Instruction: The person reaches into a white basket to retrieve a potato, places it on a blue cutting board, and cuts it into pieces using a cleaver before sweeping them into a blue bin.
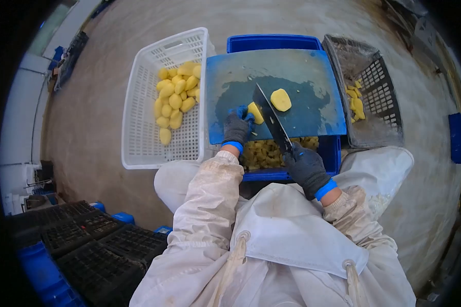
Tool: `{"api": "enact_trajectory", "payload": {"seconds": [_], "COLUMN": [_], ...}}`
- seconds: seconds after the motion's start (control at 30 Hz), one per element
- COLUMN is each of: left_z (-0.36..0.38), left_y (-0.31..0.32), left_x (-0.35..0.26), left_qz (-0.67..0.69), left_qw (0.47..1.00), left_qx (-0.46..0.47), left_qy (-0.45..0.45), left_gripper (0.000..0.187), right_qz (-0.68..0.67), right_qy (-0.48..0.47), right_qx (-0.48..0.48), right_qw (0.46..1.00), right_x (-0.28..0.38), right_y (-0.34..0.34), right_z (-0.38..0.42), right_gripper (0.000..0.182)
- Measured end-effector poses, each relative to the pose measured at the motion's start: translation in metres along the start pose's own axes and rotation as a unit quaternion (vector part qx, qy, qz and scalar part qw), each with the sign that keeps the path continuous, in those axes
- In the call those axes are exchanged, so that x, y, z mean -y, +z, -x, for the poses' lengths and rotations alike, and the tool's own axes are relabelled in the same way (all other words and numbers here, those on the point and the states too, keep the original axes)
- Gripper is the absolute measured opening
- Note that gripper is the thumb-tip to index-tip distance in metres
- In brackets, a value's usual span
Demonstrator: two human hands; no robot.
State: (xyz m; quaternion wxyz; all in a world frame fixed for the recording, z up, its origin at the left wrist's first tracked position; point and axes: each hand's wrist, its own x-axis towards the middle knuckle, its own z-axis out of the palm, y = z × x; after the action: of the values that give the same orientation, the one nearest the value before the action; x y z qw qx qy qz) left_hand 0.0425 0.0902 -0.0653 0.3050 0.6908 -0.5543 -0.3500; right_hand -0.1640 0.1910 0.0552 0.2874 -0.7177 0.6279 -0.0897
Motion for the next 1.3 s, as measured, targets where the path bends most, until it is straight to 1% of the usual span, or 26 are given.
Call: {"api": "enact_trajectory", "payload": {"seconds": [0.03, 0.07, 0.13, 0.23, 0.37, 0.43, 0.47, 0.53, 0.57, 0.63, 0.67, 0.73, 0.83, 0.87, 0.93, 0.97, 1.03, 1.07, 1.13, 1.17, 1.2, 1.23, 1.27, 1.3], "left_z": [0.003, 0.006, 0.011, 0.014, 0.013, 0.015, 0.019, 0.021, 0.020, 0.017, 0.016, 0.016, 0.014, 0.013, 0.019, 0.019, 0.015, 0.020, 0.014, 0.016, 0.014, 0.008, 0.003, -0.003], "left_y": [0.001, 0.000, -0.002, -0.006, -0.004, 0.003, 0.002, -0.002, -0.002, -0.002, -0.003, -0.004, -0.002, -0.004, -0.005, -0.005, -0.002, 0.004, 0.018, 0.016, 0.020, 0.023, 0.025, 0.022], "left_x": [-0.001, -0.005, -0.014, -0.018, -0.014, -0.002, -0.005, -0.012, -0.013, -0.012, -0.014, -0.017, -0.014, -0.017, -0.022, -0.019, -0.016, -0.017, -0.032, -0.052, -0.057, -0.064, -0.071, -0.075], "left_qz": [-0.065, -0.064, -0.139, -0.096, -0.109, -0.046, -0.043, -0.077, -0.075, -0.084, -0.085, -0.108, -0.116, -0.120, -0.124, -0.126, -0.090, -0.089, -0.113, -0.132, -0.130, -0.224, -0.316, -0.303], "left_qw": [0.996, 0.996, 0.983, 0.989, 0.986, 0.992, 0.992, 0.987, 0.986, 0.987, 0.987, 0.987, 0.985, 0.984, 0.988, 0.987, 0.992, 0.993, 0.982, 0.984, 0.985, 0.972, 0.948, 0.952], "left_qx": [-0.030, -0.030, -0.079, -0.070, -0.076, -0.086, -0.088, -0.116, -0.116, -0.109, -0.109, -0.089, -0.096, -0.097, -0.079, -0.077, -0.066, -0.063, -0.148, -0.117, -0.116, -0.073, -0.028, 0.029], "left_qy": [0.050, 0.049, 0.087, 0.090, 0.103, 0.080, 0.075, 0.087, 0.088, 0.087, 0.085, 0.074, 0.086, 0.090, 0.053, 0.058, 0.051, 0.047, 0.019, -0.008, -0.008, 0.005, 0.017, 0.034], "left_gripper": [0.033, 0.033, 0.033, 0.030, 0.030, 0.031, 0.031, 0.030, 0.030, 0.029, 0.029, 0.028, 0.027, 0.027, 0.026, 0.026, 0.038, 0.038, 0.056, 0.069, 0.069, 0.069, 0.069, 0.070], "right_qz": [0.011, 0.013, 0.023, 0.042, 0.037, -0.001, 0.003, 0.014, 0.015, 0.030, 0.030, 0.045, 0.069, 0.065, 0.067, 0.064, -0.037, -0.037, -0.079, -0.077, -0.140, -0.201, -0.199, -0.197], "right_qy": [0.005, 0.005, 0.039, 0.024, -0.007, -0.006, -0.008, -0.005, -0.005, 0.012, 0.012, 0.023, 0.024, 0.023, -0.029, -0.028, -0.048, -0.046, -0.053, -0.052, -0.009, 0.033, 0.034, 0.025], "right_qx": [0.002, 0.004, 0.032, 0.031, 0.003, -0.028, -0.023, -0.009, -0.009, 0.033, 0.034, 0.054, 0.079, 0.075, 0.057, 0.053, -0.023, -0.019, -0.080, -0.079, -0.063, -0.050, -0.053, -0.077], "right_qw": [1.000, 1.000, 0.998, 0.998, 0.999, 1.000, 1.000, 1.000, 1.000, 0.999, 0.999, 0.997, 0.994, 0.995, 0.996, 0.996, 0.998, 0.998, 0.992, 0.993, 0.988, 0.978, 0.978, 0.977], "right_x": [0.003, 0.007, 0.015, 0.019, 0.014, 0.019, 0.020, 0.023, 0.025, 0.028, 0.028, 0.027, 0.023, 0.027, 0.032, 0.030, 0.017, 0.012, 0.006, 0.000, -0.006, -0.012, -0.022, -0.032], "right_y": [0.002, 0.005, 0.011, 0.026, 0.027, 0.017, 0.014, 0.010, 0.007, 0.004, 0.006, 0.010, 0.035, 0.038, 0.042, 0.039, 0.026, 0.016, -0.012, -0.019, -0.027, -0.032, -0.032, -0.027], "right_z": [-0.001, -0.001, -0.002, -0.018, -0.034, -0.018, -0.011, -0.002, -0.001, -0.001, -0.002, -0.005, -0.025, -0.032, -0.035, -0.031, -0.021, -0.008, 0.012, 0.020, 0.026, 0.031, 0.035, 0.038], "right_gripper": [0.024, 0.024, 0.024, 0.026, 0.027, 0.027, 0.027, 0.028, 0.028, 0.027, 0.027, 0.028, 0.028, 0.028, 0.030, 0.030, 0.029, 0.029, 0.029, 0.029, 0.028, 0.026, 0.026, 0.025]}}
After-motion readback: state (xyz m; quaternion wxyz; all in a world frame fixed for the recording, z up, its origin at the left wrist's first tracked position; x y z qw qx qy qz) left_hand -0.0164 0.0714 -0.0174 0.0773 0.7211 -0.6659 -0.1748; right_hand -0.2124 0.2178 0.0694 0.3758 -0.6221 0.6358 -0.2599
